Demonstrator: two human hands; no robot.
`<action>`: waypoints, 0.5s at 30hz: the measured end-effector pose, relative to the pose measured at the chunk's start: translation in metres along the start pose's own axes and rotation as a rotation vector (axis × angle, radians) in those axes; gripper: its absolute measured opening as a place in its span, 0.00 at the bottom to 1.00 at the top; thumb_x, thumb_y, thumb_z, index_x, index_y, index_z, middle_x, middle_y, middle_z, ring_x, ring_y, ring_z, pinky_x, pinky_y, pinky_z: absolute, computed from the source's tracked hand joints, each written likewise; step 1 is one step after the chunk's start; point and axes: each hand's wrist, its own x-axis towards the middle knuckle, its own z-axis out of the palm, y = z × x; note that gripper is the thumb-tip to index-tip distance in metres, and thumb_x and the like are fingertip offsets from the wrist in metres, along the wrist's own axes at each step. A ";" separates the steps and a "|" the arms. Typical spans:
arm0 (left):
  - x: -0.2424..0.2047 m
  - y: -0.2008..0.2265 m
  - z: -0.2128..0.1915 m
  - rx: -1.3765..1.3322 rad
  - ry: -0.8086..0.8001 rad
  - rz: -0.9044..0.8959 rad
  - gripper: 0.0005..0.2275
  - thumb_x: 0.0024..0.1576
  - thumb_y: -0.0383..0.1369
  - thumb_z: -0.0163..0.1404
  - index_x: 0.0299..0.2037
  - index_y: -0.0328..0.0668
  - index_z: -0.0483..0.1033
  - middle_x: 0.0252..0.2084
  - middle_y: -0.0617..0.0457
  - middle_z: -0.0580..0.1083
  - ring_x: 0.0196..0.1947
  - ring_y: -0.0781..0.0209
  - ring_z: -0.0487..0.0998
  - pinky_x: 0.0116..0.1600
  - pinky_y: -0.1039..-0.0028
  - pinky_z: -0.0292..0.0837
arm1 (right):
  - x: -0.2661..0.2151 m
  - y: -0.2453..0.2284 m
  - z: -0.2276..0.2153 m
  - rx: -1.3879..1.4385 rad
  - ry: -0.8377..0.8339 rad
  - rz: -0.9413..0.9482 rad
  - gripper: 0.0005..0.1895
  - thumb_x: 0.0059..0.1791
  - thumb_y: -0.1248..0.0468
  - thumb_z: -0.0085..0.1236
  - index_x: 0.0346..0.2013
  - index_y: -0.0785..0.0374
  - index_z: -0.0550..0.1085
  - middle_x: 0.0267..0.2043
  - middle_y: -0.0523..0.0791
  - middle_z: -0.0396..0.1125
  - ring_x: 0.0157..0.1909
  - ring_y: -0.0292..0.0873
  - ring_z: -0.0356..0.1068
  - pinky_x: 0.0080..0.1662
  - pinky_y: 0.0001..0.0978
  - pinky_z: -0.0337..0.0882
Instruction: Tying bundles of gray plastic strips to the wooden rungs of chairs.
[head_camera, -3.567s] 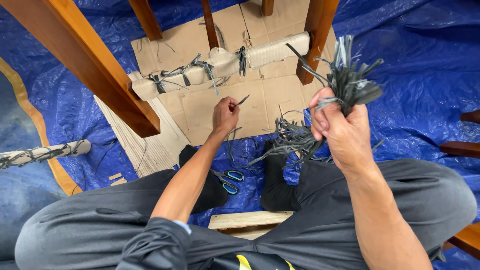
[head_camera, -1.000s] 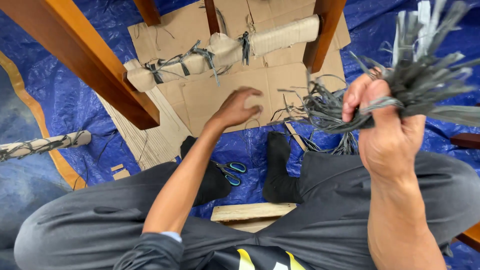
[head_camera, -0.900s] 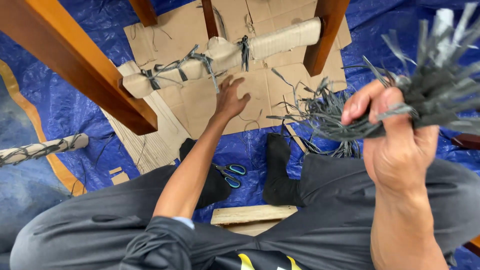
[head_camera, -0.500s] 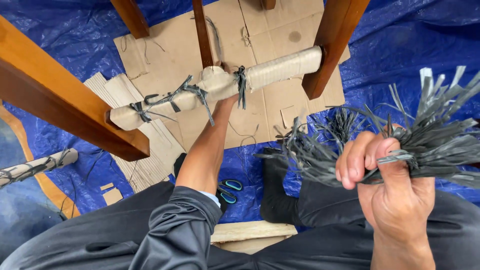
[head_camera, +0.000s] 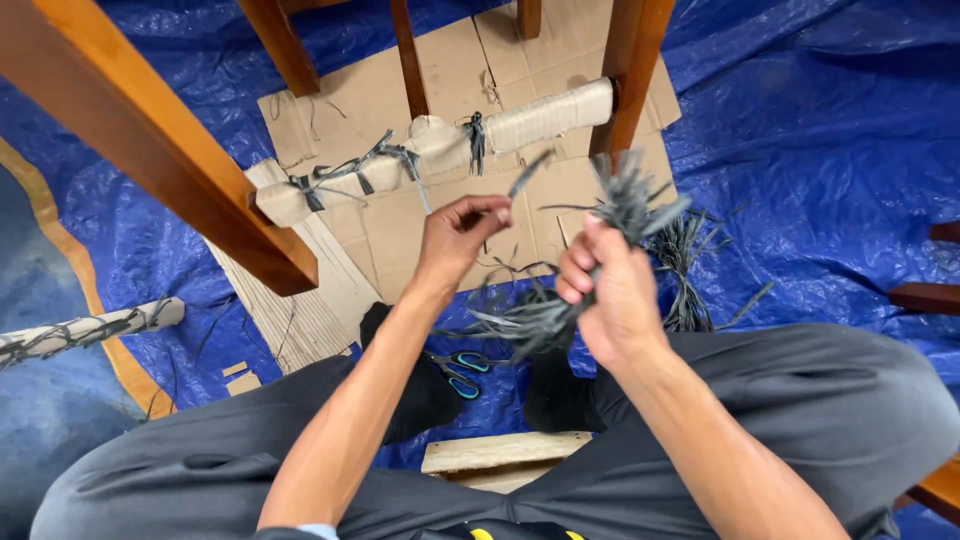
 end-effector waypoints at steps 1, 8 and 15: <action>-0.014 0.011 0.006 0.002 -0.004 0.010 0.10 0.57 0.29 0.60 0.47 0.36 0.83 0.38 0.54 0.82 0.40 0.68 0.81 0.49 0.79 0.75 | 0.002 0.007 0.001 0.001 -0.005 -0.010 0.18 0.55 0.59 0.53 0.26 0.56 0.58 0.25 0.39 0.53 0.24 0.34 0.53 0.27 0.30 0.55; -0.088 0.050 0.021 0.006 -0.179 0.124 0.07 0.60 0.25 0.57 0.46 0.32 0.81 0.37 0.55 0.80 0.38 0.72 0.78 0.45 0.80 0.74 | 0.005 0.014 0.012 0.151 0.116 -0.005 0.15 0.55 0.56 0.41 0.29 0.63 0.60 0.40 0.51 0.74 0.40 0.46 0.76 0.46 0.40 0.77; -0.130 0.050 -0.004 0.209 -0.186 0.044 0.07 0.59 0.26 0.57 0.45 0.34 0.82 0.39 0.55 0.80 0.39 0.71 0.78 0.47 0.77 0.75 | 0.012 0.002 -0.002 0.086 -0.110 -0.202 0.11 0.61 0.56 0.47 0.42 0.61 0.66 0.29 0.39 0.57 0.27 0.33 0.55 0.34 0.30 0.62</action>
